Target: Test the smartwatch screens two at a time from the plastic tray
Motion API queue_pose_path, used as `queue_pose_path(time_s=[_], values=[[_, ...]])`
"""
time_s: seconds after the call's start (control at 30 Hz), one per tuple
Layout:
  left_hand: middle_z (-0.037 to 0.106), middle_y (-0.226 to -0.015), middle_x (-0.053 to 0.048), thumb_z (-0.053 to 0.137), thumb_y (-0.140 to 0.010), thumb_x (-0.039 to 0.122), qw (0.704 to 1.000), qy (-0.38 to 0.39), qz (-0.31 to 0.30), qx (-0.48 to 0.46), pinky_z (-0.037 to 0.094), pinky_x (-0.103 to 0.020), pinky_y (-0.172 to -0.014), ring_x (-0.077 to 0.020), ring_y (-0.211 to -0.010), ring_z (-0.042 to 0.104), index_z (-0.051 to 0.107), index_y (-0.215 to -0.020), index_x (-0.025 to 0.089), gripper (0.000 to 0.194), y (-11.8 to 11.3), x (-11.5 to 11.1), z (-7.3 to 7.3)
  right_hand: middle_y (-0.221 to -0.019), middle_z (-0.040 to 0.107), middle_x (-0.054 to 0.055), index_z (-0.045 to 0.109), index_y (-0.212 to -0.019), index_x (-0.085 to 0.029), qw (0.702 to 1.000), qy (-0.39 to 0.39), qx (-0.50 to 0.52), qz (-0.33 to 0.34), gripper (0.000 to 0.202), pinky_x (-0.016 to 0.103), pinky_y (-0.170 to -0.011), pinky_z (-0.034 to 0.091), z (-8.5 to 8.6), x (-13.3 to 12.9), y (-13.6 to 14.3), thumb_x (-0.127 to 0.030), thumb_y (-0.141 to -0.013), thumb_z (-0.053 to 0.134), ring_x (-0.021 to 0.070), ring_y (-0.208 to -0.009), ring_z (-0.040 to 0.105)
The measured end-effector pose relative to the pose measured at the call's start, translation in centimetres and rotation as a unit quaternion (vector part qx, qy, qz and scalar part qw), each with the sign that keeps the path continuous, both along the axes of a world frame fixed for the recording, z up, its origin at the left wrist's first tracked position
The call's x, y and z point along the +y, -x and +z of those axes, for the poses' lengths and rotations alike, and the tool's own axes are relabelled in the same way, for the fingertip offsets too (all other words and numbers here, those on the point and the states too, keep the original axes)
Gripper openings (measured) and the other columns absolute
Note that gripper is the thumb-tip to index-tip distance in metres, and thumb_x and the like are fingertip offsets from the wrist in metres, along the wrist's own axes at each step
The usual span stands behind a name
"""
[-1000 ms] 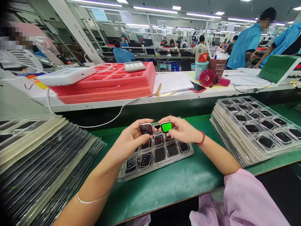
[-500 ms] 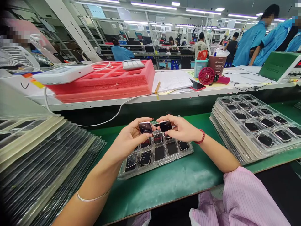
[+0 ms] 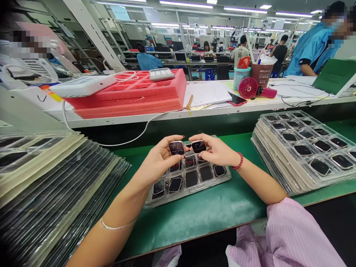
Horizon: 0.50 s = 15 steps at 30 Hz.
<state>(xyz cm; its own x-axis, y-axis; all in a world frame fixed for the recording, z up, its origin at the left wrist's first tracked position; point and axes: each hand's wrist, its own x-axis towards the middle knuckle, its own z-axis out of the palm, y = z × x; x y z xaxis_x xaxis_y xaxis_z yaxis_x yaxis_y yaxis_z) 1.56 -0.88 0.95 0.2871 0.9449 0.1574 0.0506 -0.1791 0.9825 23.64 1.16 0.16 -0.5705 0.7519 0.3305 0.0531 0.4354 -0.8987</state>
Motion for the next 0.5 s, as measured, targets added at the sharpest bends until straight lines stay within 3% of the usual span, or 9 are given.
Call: queue_pose_path(time_s=[0.17,0.27,0.33,0.4,0.5], values=[[0.072,-0.100,-0.005,0.081,-0.069,0.019,0.997,0.040,-0.019,-0.064,0.053,-0.025,-0.073,-0.0173,-0.087,0.068,0.049,-0.128,0.020,0.066,0.1,0.6,-0.3,-0.115,0.064,0.007,0.046,-0.136,-0.021,0.991,0.095,0.092,0.009,0.067,0.020,-0.065,0.057,-0.7,1.0,0.1,-0.009,-0.075,0.071,0.0132,-0.090,0.064],[0.072,-0.101,-0.006,0.088,-0.065,0.023,0.984,0.098,-0.052,-0.139,0.050,-0.019,-0.058,-0.0132,-0.072,0.067,0.053,-0.127,0.021,0.071,0.3,0.9,-0.2,-0.114,0.066,0.005,0.048,-0.134,-0.022,0.964,0.202,0.172,0.029,0.069,0.018,-0.059,0.058,-1.0,1.6,0.0,-0.015,-0.073,0.080,0.0087,-0.072,0.064],[0.073,-0.103,-0.008,0.087,-0.068,0.033,0.972,0.139,-0.057,-0.181,0.048,-0.019,-0.052,-0.0138,-0.069,0.068,0.060,-0.123,0.019,0.064,0.5,1.1,0.0,-0.111,0.069,0.005,0.053,-0.129,-0.021,0.934,0.279,0.216,0.046,0.057,0.017,-0.058,0.058,-0.9,1.9,-0.1,-0.025,-0.079,0.078,0.0075,-0.066,0.065],[0.074,-0.106,-0.012,0.077,-0.078,0.050,0.960,0.177,-0.049,-0.211,0.049,-0.020,-0.051,-0.0158,-0.070,0.069,0.066,-0.116,0.017,0.051,0.7,1.3,0.3,-0.105,0.073,0.008,0.057,-0.124,-0.017,0.901,0.354,0.242,0.061,0.041,0.018,-0.053,0.057,-0.6,2.1,-0.2,-0.044,-0.094,0.060,0.0084,-0.060,0.065],[0.075,-0.107,-0.016,0.052,-0.093,0.062,0.943,0.230,-0.040,-0.236,0.051,-0.021,-0.050,-0.0171,-0.071,0.070,0.071,-0.108,0.012,0.055,1.0,1.5,0.6,-0.090,0.076,0.011,0.060,-0.118,-0.011,0.858,0.437,0.261,0.069,0.067,0.020,-0.047,0.054,-0.3,2.2,-0.1,-0.062,-0.103,0.018,0.0107,-0.052,0.064]])
